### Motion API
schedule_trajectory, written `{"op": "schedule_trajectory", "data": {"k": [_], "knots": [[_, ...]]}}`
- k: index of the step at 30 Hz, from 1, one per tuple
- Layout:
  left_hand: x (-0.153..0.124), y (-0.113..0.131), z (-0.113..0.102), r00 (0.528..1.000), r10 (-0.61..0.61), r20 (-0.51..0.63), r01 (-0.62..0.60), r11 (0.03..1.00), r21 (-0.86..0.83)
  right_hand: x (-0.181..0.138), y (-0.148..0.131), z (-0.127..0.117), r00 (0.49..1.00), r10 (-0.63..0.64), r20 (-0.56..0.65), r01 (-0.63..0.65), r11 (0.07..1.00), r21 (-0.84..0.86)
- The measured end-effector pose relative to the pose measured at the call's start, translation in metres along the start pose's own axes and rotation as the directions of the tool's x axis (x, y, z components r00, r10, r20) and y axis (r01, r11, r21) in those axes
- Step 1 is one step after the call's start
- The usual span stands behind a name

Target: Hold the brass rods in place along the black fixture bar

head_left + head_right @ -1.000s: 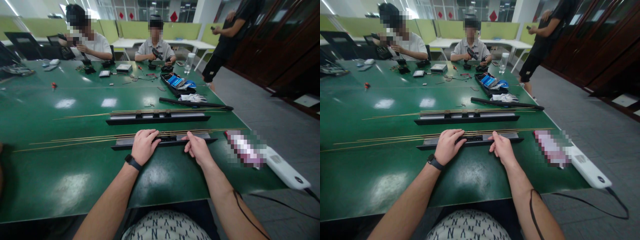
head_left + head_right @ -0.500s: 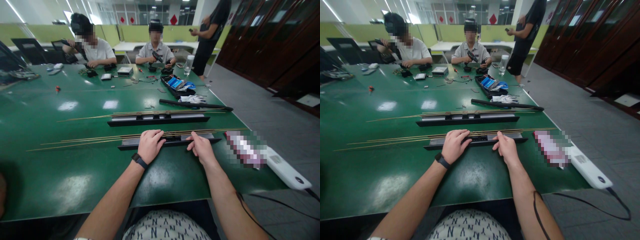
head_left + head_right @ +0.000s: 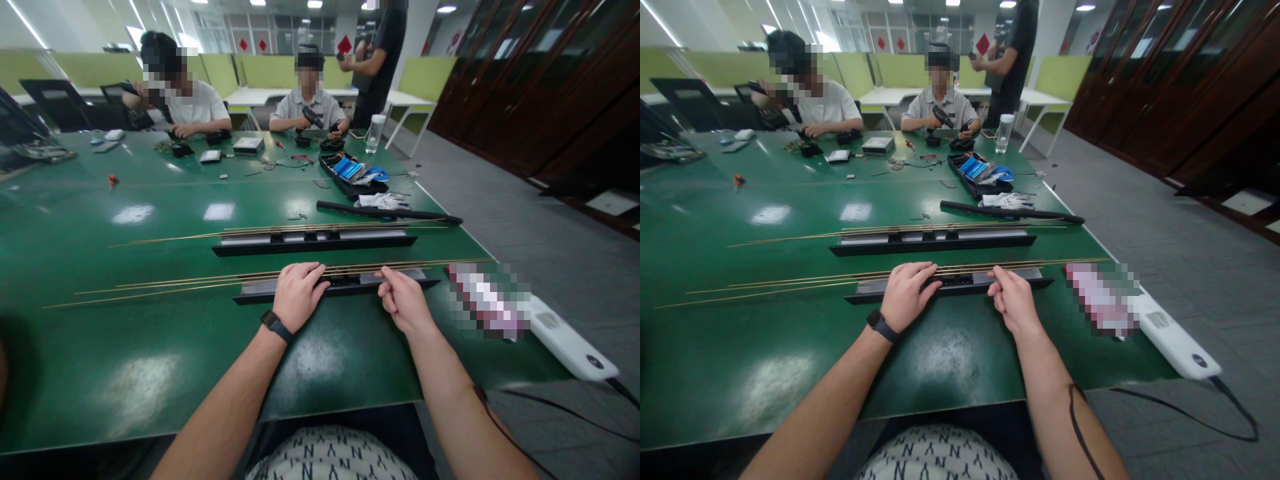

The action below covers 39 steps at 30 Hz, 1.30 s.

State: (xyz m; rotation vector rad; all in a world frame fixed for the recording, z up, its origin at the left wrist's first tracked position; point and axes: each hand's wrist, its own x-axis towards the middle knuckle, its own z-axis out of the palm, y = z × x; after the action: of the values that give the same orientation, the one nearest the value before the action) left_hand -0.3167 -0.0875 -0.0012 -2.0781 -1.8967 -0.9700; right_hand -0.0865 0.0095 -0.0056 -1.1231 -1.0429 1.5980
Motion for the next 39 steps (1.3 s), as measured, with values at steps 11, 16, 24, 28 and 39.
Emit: {"op": "schedule_trajectory", "data": {"k": [11, 16, 24, 28, 39], "knots": [[0.002, 0.001, -0.003, 1.0, 0.01, 0.017, -0.01, 0.999, 0.038, 0.005, 0.0, -0.005, 0.989, -0.048, -0.14, 0.06, 0.994, 0.089], [0.002, 0.001, -0.002, 1.0, 0.013, 0.01, -0.013, 0.999, 0.03, 0.005, 0.0, -0.005, 0.987, -0.057, -0.148, 0.072, 0.992, 0.102], [0.002, 0.001, -0.002, 1.0, 0.008, 0.011, -0.008, 1.0, 0.026, 0.005, 0.001, -0.007, 0.985, -0.06, -0.162, 0.078, 0.992, 0.104], [0.002, 0.001, -0.002, 1.0, 0.007, 0.019, -0.007, 0.999, 0.035, 0.006, 0.001, -0.007, 0.983, -0.062, -0.175, 0.083, 0.99, 0.115], [0.002, 0.0, -0.003, 1.0, 0.011, 0.026, -0.012, 0.999, 0.04, 0.009, 0.002, -0.011, 0.971, -0.084, -0.222, 0.116, 0.984, 0.134]]}}
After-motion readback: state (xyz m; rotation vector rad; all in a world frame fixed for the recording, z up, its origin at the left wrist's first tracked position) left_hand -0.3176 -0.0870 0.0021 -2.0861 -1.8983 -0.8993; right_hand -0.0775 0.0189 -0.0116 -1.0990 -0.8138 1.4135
